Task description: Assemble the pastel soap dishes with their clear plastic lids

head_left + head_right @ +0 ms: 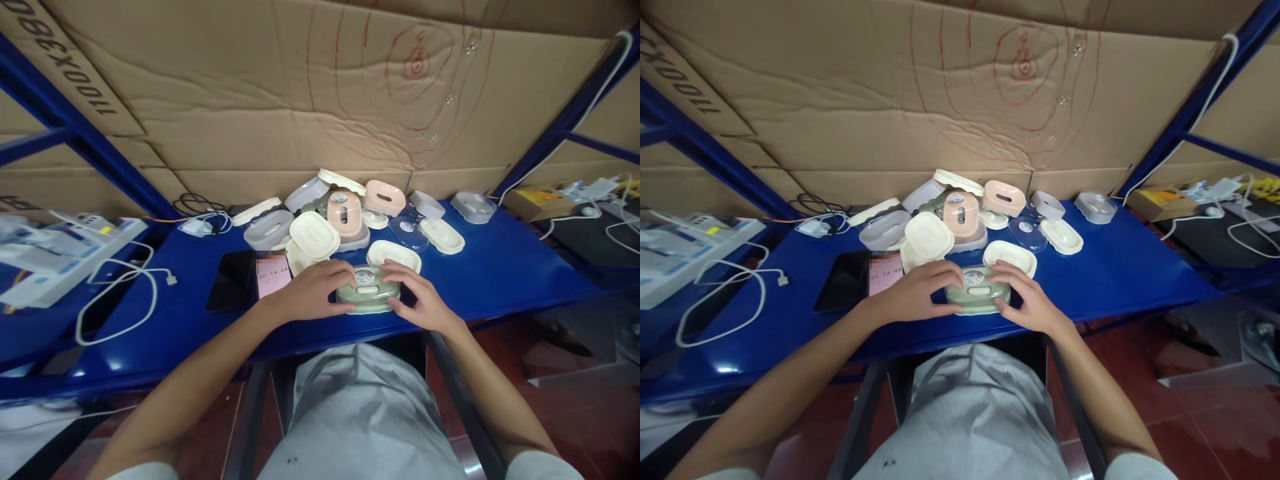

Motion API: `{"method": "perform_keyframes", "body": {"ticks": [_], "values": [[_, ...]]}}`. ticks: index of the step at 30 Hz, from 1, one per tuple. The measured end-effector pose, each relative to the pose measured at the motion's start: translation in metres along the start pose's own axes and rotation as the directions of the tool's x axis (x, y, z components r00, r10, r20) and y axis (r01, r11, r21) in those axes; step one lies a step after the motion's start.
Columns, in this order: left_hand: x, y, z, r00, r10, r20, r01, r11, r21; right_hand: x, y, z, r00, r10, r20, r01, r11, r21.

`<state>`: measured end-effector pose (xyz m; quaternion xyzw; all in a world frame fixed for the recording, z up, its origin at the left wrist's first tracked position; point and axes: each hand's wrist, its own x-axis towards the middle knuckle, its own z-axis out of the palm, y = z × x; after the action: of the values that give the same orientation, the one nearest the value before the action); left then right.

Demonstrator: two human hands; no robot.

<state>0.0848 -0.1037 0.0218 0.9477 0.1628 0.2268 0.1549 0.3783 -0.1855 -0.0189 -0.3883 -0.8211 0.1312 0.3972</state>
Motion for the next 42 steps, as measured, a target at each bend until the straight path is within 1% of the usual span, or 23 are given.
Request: {"method": "perform_keyframes", "body": {"ticks": [6,9,14,18,28,31,33,35,38,42], "values": [[-0.001,0.001,0.0,0.998,0.045,-0.041,-0.045,0.999,-0.003,-0.001,-0.002,-0.001,0.999,-0.017,-0.032,0.017,1.0,-0.005],[-0.001,0.0,0.001,0.998,0.057,-0.027,-0.058,0.998,0.001,-0.002,-0.003,-0.001,1.0,-0.011,-0.027,0.011,1.0,-0.002],[-0.001,0.001,0.003,0.998,0.053,0.016,-0.054,0.997,0.053,-0.003,-0.003,0.0,1.0,-0.009,-0.006,0.009,1.0,0.004],[-0.001,0.002,0.004,0.998,0.055,0.012,-0.056,0.996,0.065,-0.004,-0.003,0.0,1.0,-0.001,0.001,0.001,1.0,-0.01],[0.0,-0.001,0.012,0.993,0.111,-0.026,-0.108,0.99,0.094,-0.008,-0.004,-0.002,1.0,0.002,0.013,0.0,0.996,-0.085],[0.0,-0.001,0.012,0.992,0.117,-0.041,-0.112,0.989,0.097,-0.01,-0.003,-0.003,0.998,0.018,0.059,-0.008,0.987,-0.159],[0.001,-0.001,0.01,0.992,0.114,-0.046,-0.109,0.989,0.1,-0.011,-0.002,-0.004,0.996,0.007,0.084,0.01,0.978,-0.207],[0.001,0.0,0.009,0.992,0.116,-0.04,-0.111,0.988,0.106,-0.012,-0.002,-0.004,0.996,-0.026,0.081,0.044,0.973,-0.228],[0.0,0.001,0.009,0.992,0.126,-0.03,-0.122,0.986,0.114,-0.013,-0.001,-0.004,0.996,-0.074,0.058,0.085,0.971,-0.225],[0.0,0.001,0.01,0.991,0.13,-0.023,-0.127,0.985,0.119,-0.014,0.0,-0.004,0.996,-0.082,0.046,0.089,0.974,-0.209]]}}
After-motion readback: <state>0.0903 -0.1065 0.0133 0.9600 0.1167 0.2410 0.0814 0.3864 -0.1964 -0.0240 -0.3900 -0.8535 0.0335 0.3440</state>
